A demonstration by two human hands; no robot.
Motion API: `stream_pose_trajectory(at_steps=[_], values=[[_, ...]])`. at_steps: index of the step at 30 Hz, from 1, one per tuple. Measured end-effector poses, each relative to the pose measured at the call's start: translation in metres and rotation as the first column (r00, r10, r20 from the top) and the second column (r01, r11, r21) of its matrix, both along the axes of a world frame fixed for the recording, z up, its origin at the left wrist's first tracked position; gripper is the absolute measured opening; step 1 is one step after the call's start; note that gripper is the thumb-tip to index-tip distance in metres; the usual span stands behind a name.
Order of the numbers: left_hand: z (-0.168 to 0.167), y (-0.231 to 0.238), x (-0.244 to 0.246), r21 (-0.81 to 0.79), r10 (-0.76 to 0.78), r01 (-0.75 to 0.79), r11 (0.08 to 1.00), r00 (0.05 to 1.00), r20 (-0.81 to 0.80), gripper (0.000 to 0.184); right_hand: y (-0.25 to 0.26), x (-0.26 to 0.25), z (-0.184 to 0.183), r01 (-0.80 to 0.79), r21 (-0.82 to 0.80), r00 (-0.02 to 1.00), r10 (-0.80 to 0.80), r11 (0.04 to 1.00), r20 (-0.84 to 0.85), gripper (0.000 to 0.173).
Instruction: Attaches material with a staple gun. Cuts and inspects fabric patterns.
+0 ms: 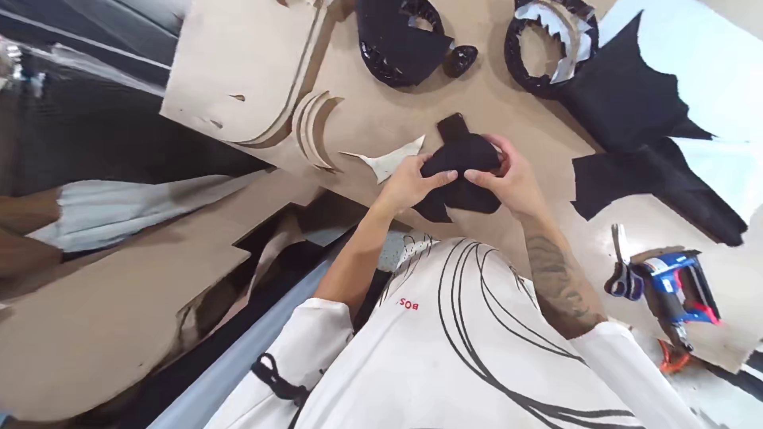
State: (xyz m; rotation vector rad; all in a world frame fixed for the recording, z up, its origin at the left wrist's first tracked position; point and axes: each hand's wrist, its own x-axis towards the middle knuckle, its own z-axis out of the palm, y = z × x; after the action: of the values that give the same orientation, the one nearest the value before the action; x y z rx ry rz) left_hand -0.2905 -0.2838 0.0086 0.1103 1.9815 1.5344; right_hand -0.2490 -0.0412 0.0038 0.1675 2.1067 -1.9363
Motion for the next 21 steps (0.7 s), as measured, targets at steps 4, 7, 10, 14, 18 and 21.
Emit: stream_pose_trajectory(at_steps=[4,7,10,14,18,21], values=[[0.018,0.03,0.016,0.116,-0.106,0.111,0.987,0.993,-0.046,0.039,0.019,0.034,0.023,0.147,-0.197,0.989,-0.144,0.969,0.031,0.032],[0.024,0.05,0.026,0.254,-0.086,0.108,0.961,0.992,-0.095,0.036,0.029,0.059,0.027,0.206,-0.173,0.978,-0.21,0.963,-0.005,0.022],[0.023,0.065,0.035,0.244,-0.117,0.161,0.956,0.976,-0.186,0.022,0.04,0.082,0.033,0.232,-0.089,0.961,-0.243,0.969,-0.129,0.023],[0.016,0.076,0.056,0.189,-0.106,0.149,0.971,0.97,-0.22,0.019,0.04,0.108,0.044,0.385,0.013,0.904,-0.374,0.923,-0.208,0.014],[-0.004,0.117,0.065,0.407,-0.066,0.227,0.885,0.926,-0.372,0.02,0.054,0.137,0.065,0.437,0.115,0.81,-0.334,0.892,-0.482,0.013],[-0.017,0.136,0.042,0.508,-0.136,0.5,0.701,0.794,-0.593,0.012,0.043,0.153,0.068,0.546,0.355,0.662,-0.132,0.759,-0.738,0.005]])
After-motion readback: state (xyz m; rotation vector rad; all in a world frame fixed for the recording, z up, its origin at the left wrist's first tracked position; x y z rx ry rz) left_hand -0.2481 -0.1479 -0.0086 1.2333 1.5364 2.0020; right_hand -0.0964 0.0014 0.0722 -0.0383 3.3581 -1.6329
